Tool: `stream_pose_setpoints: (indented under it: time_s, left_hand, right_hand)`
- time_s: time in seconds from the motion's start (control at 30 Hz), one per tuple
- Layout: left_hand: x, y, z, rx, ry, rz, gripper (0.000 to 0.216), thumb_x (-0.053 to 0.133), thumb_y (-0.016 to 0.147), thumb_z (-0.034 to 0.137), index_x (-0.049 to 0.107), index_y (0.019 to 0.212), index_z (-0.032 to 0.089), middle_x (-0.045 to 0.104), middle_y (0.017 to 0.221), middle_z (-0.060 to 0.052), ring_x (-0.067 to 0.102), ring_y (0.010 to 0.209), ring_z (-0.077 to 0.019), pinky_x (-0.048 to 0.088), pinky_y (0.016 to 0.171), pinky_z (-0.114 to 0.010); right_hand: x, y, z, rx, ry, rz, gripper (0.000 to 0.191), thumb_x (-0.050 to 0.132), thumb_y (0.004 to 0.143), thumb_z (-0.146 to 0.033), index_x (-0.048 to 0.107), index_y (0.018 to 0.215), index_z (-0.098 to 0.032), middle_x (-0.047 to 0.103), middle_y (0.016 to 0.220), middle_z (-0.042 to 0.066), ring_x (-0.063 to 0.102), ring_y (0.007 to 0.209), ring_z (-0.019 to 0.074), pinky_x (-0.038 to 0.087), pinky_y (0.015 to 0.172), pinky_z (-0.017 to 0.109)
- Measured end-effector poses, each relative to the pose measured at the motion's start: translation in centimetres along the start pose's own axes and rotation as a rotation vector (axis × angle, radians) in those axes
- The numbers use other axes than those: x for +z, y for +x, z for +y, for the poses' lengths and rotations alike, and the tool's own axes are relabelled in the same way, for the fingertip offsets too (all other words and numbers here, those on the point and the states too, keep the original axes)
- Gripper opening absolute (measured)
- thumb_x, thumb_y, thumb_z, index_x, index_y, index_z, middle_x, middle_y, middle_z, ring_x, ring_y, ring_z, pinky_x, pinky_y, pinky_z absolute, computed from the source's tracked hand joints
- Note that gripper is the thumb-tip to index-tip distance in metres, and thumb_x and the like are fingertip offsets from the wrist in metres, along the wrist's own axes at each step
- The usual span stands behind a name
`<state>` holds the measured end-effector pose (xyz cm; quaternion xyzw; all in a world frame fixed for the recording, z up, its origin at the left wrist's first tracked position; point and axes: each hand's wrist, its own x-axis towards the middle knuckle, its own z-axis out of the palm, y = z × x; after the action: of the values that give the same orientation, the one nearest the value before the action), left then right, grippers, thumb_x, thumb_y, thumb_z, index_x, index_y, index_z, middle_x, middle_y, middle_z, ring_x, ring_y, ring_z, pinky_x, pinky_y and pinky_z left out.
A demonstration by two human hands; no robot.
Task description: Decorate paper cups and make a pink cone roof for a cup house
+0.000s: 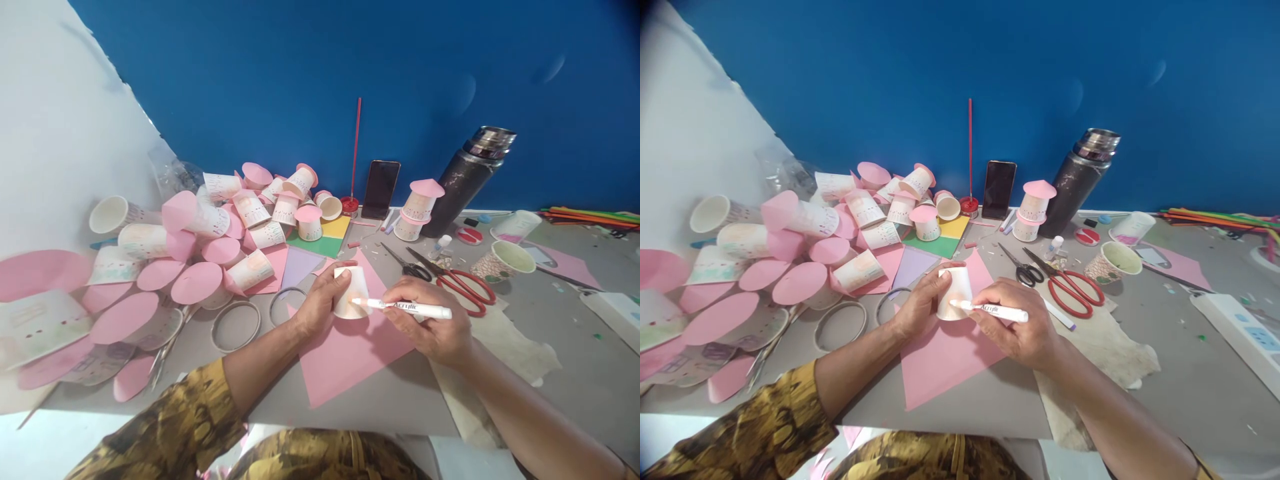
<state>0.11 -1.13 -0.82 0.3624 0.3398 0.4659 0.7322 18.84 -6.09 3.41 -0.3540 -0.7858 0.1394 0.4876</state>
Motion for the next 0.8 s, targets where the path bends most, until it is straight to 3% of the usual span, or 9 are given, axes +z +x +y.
stream_pose_setpoints:
  time_s: [0.5, 0.8]
  left_hand:
    - [-0.61, 0.54, -0.46, 0.001, -0.050, -0.015, 0.050, 0.083, 0.075, 0.053, 0.076, 0.110, 0.017, 0.059, 0.084, -0.002, 0.053, 0.074, -0.0164, 0.041, 0.064, -0.027]
    - [-0.22, 0.12, -0.34, -0.030, -0.052, -0.022, 0.050, 0.084, 0.076, 0.050, 0.074, 0.112, 0.017, 0.058, 0.080, -0.001, 0.052, 0.070, -0.0158, 0.040, 0.061, -0.027]
  right_hand:
    - [-0.77, -0.60, 0.63, 0.037, -0.155, 0.103, 0.008, 0.064, 0.093, -0.023, 0.070, 0.088, -0.023, 0.071, 0.071, 0.001, 0.064, 0.060, 0.0164, 0.050, 0.058, 0.029]
    - [-0.68, -0.27, 0.24, 0.050, -0.146, 0.064, 0.010, 0.063, 0.094, -0.024, 0.069, 0.086, -0.022, 0.069, 0.066, 0.001, 0.061, 0.056, 0.0153, 0.047, 0.055, 0.029]
